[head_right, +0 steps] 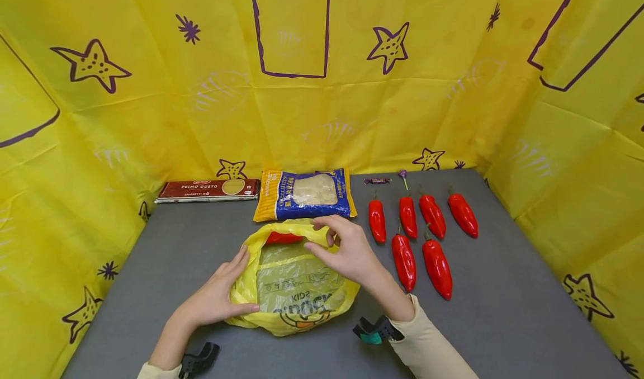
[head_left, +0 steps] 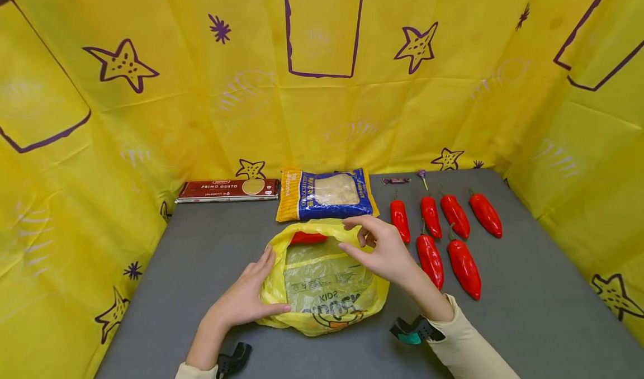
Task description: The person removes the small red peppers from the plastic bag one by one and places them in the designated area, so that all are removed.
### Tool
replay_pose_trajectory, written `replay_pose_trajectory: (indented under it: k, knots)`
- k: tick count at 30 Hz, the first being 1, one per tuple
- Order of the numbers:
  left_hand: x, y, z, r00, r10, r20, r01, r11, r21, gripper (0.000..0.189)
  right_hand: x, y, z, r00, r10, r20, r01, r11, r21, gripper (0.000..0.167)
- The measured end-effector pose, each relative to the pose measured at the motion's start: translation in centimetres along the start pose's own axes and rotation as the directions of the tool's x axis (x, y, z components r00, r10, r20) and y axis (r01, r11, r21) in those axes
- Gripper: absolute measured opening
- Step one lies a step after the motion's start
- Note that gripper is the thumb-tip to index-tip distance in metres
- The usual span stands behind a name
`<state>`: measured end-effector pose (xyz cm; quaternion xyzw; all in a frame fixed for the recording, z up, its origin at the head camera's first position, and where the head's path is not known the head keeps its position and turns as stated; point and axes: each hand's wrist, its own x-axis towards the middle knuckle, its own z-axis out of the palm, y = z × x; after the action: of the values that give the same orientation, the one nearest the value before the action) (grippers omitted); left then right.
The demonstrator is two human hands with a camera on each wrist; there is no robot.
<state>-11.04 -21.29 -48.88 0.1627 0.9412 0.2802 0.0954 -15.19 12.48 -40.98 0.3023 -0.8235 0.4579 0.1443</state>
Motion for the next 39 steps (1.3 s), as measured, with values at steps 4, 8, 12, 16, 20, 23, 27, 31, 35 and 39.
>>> replay_pose_trajectory:
  k: [4,8,12,16,20,23,27,31,35,39]
  knots:
    - [0.0,0.0,0.0,1.0,-0.001,-0.003,0.001,1.0,-0.004,0.129,0.3,-1.2,1.6,0.998,-0.032,0.055,0.032,0.999,-0.008,0.036]
    - [0.0,0.0,0.0,1.0,-0.001,-0.005,0.001,1.0,-0.005,0.129,0.2,-1.8,3.2,0.991,-0.036,0.132,0.038,0.999,-0.008,0.039]
    - [0.0,0.0,0.0,1.0,0.001,-0.005,-0.001,1.0,0.001,0.128,0.3,-1.9,4.6,0.964,-0.008,0.265,0.015,1.0,-0.025,0.045]
    - [0.0,-0.1,0.0,1.0,0.004,-0.005,-0.004,1.0,0.006,0.128,0.6,-0.8,5.9,0.925,0.078,0.373,-0.041,0.993,-0.106,0.053]
    - [0.0,-0.1,0.0,1.0,0.004,-0.002,-0.004,1.0,0.002,0.129,0.8,0.8,7.0,0.91,0.171,0.378,-0.099,0.975,-0.201,0.064]
    - [0.0,-0.2,0.0,1.0,0.004,0.0,-0.004,1.0,0.004,0.13,1.0,1.8,7.5,0.906,0.222,0.361,-0.146,0.963,-0.226,0.072]
    - [0.0,-0.3,0.0,1.0,0.007,0.001,-0.007,1.0,0.008,0.131,1.2,2.8,7.9,0.889,0.297,0.349,-0.223,0.946,-0.235,0.077]
    - [0.0,-0.3,0.0,1.0,0.009,0.002,-0.009,1.0,0.006,0.132,1.4,3.4,8.2,0.855,0.377,0.356,-0.308,0.922,-0.235,0.076]
    - [0.0,-0.3,0.0,1.0,0.013,-0.002,-0.013,1.0,0.007,0.131,1.5,4.1,8.6,0.822,0.441,0.362,-0.374,0.895,-0.242,0.071]
    - [0.0,-0.3,0.0,1.0,0.013,-0.007,-0.012,1.0,0.008,0.131,1.4,4.6,8.9,0.814,0.458,0.356,-0.406,0.888,-0.214,0.064]
